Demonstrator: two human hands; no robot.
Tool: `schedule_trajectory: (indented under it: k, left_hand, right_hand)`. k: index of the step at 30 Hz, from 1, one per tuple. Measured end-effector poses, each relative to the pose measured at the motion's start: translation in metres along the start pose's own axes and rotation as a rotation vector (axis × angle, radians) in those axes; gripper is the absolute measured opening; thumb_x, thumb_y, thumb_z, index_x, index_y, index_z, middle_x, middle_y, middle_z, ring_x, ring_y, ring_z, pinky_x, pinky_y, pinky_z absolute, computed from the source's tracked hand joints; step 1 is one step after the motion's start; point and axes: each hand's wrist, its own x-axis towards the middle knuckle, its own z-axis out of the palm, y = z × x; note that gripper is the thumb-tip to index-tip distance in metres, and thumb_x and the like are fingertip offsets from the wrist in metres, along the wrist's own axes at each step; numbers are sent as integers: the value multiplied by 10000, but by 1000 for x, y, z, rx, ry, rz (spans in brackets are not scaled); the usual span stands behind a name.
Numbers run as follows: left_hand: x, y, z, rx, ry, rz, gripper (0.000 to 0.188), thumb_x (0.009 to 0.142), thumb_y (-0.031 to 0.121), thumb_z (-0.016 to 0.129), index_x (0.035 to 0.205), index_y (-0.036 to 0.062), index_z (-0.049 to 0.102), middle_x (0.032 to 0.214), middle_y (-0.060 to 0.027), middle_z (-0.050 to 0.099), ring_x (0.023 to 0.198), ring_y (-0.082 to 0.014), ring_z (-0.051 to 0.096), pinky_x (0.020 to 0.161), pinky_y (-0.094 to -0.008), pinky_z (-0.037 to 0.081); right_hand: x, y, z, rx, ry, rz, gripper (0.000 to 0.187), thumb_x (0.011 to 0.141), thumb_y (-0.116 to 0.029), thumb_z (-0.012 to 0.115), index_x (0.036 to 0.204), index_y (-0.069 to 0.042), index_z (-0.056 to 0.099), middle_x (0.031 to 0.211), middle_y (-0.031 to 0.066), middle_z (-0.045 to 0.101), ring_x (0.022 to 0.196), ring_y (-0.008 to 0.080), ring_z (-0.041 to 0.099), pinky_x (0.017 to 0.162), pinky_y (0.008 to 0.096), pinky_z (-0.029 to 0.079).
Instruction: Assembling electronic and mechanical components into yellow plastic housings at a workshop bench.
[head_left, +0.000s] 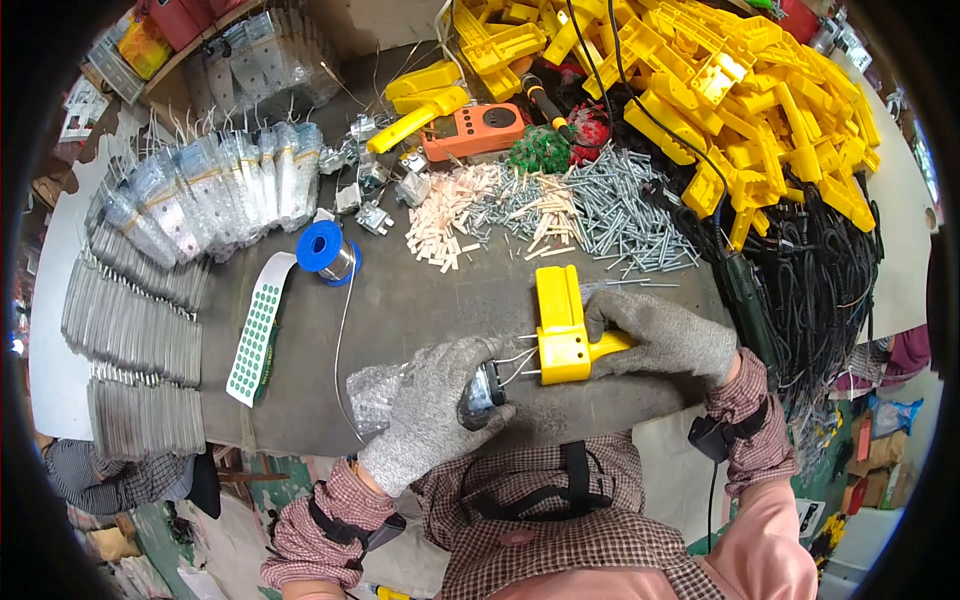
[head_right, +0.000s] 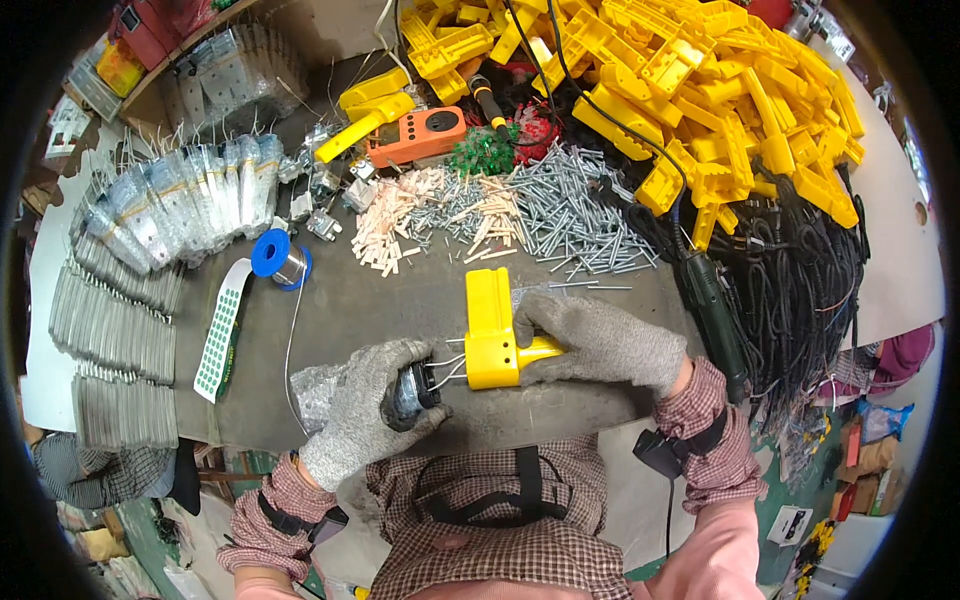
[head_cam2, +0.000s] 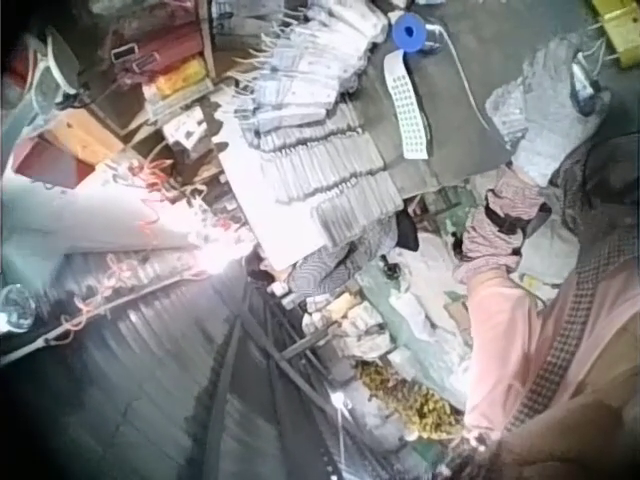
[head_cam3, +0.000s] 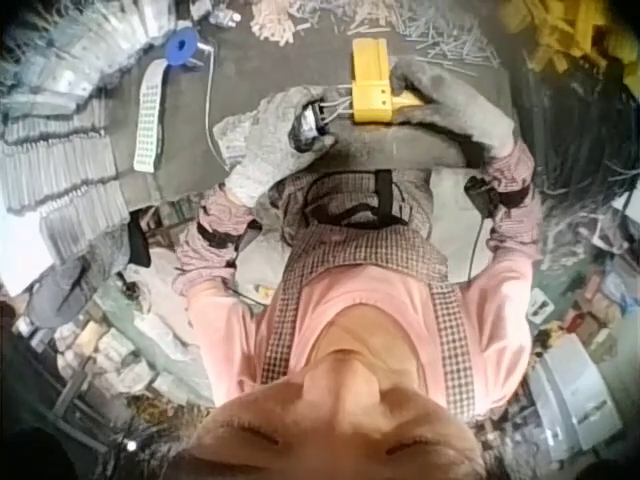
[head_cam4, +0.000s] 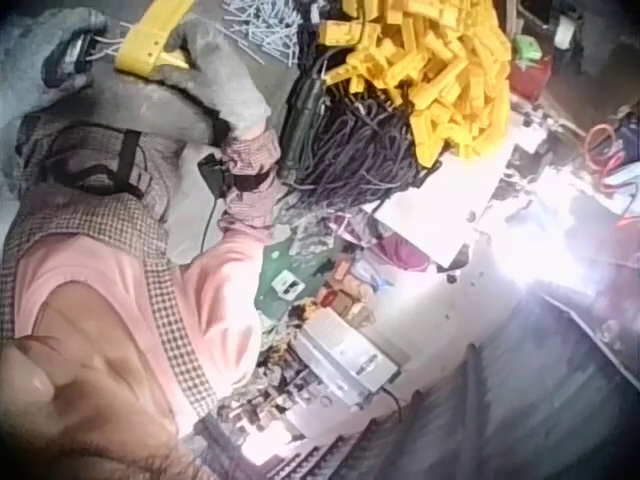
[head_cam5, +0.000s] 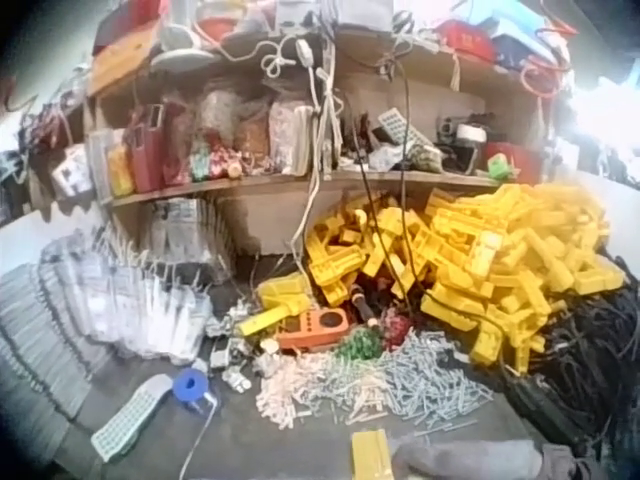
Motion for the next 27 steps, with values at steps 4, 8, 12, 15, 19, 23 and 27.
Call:
schedule_trajectory:
  k: [4, 8, 12, 15, 19, 23, 27]
  left_hand:
    - [-6, -6, -1, -55, 0, 6, 750, 735, 307, 881, 1355, 62, 538, 1263, -176, 618, 1165, -400, 595, 1008, -477, 460]
    - [-4, -8, 7, -106, 25, 18, 729, 730, 302, 889, 1328, 55, 552, 1270, -196, 611, 1155, -405, 596, 995, -490, 465]
    - [13, 5, 11, -140, 68, 76, 701, 714, 304, 899, 1281, 45, 578, 1251, -209, 615, 1146, -405, 596, 987, -489, 469]
    - [9, 6, 1, -37, -5, -37, 672, 699, 291, 903, 1243, 42, 597, 1222, -204, 628, 1115, -411, 602, 958, -485, 482]
    - [5, 5, -6, -41, -18, -72, 596, 679, 271, 901, 1158, 50, 626, 1111, -186, 640, 1025, -414, 617, 881, -474, 503]
    - [15, 11, -2, -57, -71, -69, 550, 676, 271, 897, 1106, 48, 636, 1052, -187, 631, 990, -414, 621, 860, -471, 509]
    - [-1, 6, 0, -4, 42, 13, 604, 682, 273, 895, 1155, 31, 609, 1124, -215, 630, 1022, -432, 616, 881, -489, 503]
  right_hand:
    - [24, -9, 3, -50, -82, -78, 556, 876, -459, 734, 1112, 17, 569, 996, 218, 622, 962, 405, 629, 822, 466, 500]
    - [32, -15, -4, -85, -126, -134, 533, 859, -435, 755, 1120, 3, 597, 962, 218, 636, 921, 400, 640, 798, 465, 501]
    - [34, -16, -9, -7, -161, -46, 469, 858, -374, 750, 1088, 9, 607, 952, 206, 644, 876, 370, 646, 789, 446, 508]
    - [28, -16, -1, 45, 56, -7, 455, 854, -327, 766, 1105, 19, 611, 1016, 205, 633, 950, 347, 632, 846, 415, 509]
    - [-47, 3, 1, -321, 1074, 497, 452, 822, -219, 781, 1179, 17, 634, 1060, 197, 625, 1044, 377, 596, 940, 462, 483]
    - [-141, 61, 33, -620, 1006, 989, 531, 831, -257, 793, 1292, -77, 600, 1137, 176, 605, 1071, 390, 609, 918, 477, 507]
    - [-153, 52, 4, -273, 946, 706, 543, 825, -176, 781, 1317, -51, 587, 1188, 193, 682, 1111, 349, 667, 941, 405, 527]
